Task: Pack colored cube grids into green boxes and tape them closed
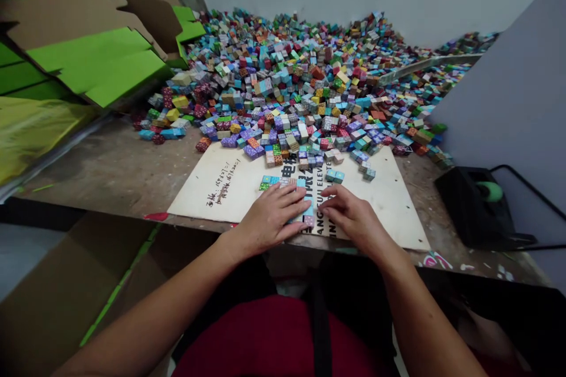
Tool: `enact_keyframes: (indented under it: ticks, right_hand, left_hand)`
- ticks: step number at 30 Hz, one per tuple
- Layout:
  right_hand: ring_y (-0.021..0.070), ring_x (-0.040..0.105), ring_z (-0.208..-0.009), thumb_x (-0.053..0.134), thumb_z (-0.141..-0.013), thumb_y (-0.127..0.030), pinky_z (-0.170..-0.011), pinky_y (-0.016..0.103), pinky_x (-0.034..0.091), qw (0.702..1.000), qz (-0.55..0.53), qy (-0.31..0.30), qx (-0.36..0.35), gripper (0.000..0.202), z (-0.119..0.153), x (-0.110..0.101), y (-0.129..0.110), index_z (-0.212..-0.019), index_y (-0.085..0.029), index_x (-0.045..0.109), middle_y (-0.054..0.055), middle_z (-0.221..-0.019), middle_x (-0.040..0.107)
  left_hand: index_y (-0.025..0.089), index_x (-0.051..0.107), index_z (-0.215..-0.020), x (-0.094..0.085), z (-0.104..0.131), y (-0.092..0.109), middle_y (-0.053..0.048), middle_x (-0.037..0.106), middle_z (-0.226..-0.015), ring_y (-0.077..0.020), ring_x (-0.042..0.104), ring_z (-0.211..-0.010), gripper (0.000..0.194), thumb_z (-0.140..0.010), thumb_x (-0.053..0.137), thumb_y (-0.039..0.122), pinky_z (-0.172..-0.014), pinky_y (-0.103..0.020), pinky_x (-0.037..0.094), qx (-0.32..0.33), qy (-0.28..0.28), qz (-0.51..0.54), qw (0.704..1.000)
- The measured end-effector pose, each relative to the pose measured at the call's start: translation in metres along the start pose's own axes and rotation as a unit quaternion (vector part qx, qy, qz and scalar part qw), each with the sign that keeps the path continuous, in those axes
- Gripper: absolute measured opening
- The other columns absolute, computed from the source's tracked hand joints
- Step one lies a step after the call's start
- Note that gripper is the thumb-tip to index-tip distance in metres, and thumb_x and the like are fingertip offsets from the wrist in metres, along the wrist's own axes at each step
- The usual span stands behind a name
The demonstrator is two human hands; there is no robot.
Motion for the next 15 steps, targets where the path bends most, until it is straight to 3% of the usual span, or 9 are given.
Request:
enact_keyframes:
  ticks: [3,5,11,15]
  right_hand:
    - [0.0172,0.06,-0.072,0.054,-0.083,-0.036,-0.071,0.033,0.048,0.985,0.122,0.117,-0.017,0.025,-0.015,-0.021,0.01,-0.103,-0.022,0.058,0.005,-0.094,0.064]
    - [0.0154,0.057,-0.066,0.055,-0.082,-0.038,-0.067,0.033,0.048,0.966,0.207,0.15,-0.03,0.031,-0.029,-0.03,0.016,-0.109,-0.022,0.06,0.006,-0.098,0.06]
    - [0.0186,0.056,-0.068,0.055,-0.081,-0.037,-0.063,0.032,0.044,0.944,0.302,0.119,-0.049,0.03,-0.06,-0.017,0.015,-0.102,-0.019,0.064,0.005,-0.083,0.06]
    - [0.0183,0.059,-0.07,0.054,-0.082,-0.041,-0.064,0.031,0.047,0.985,0.165,0.038,-0.018,0.043,-0.055,-0.001,0.008,-0.117,-0.018,0.058,0.005,-0.083,0.065]
  left_hand:
    - [0.023,0.05,-0.124,0.001,0.001,0.002,-0.007,0.048,-0.134,-0.0271,0.036,-0.129,0.039,-0.091,0.046,0.044,-0.106,-0.048,0.027,-0.004,0.004,-0.005,1.0]
    - [0.023,0.049,-0.125,0.001,0.001,0.002,-0.006,0.047,-0.135,-0.0266,0.035,-0.13,0.039,-0.092,0.044,0.042,-0.107,-0.048,0.025,-0.009,0.004,-0.01,1.0]
    - [0.021,0.049,-0.124,0.001,0.003,0.003,-0.007,0.048,-0.135,-0.0258,0.035,-0.13,0.039,-0.091,0.046,0.042,-0.107,-0.047,0.025,-0.011,0.005,-0.009,1.0]
    - [0.021,0.047,-0.126,0.001,0.003,0.003,-0.008,0.047,-0.136,-0.0262,0.034,-0.131,0.04,-0.091,0.045,0.042,-0.107,-0.048,0.025,-0.012,0.005,-0.005,1.0]
Point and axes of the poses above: each hand's wrist, its own z-axis away from the middle knuckle, its own x-axis out of the palm, y = z × x, the point moved 3 cm from there along -z, towards the middle knuckle
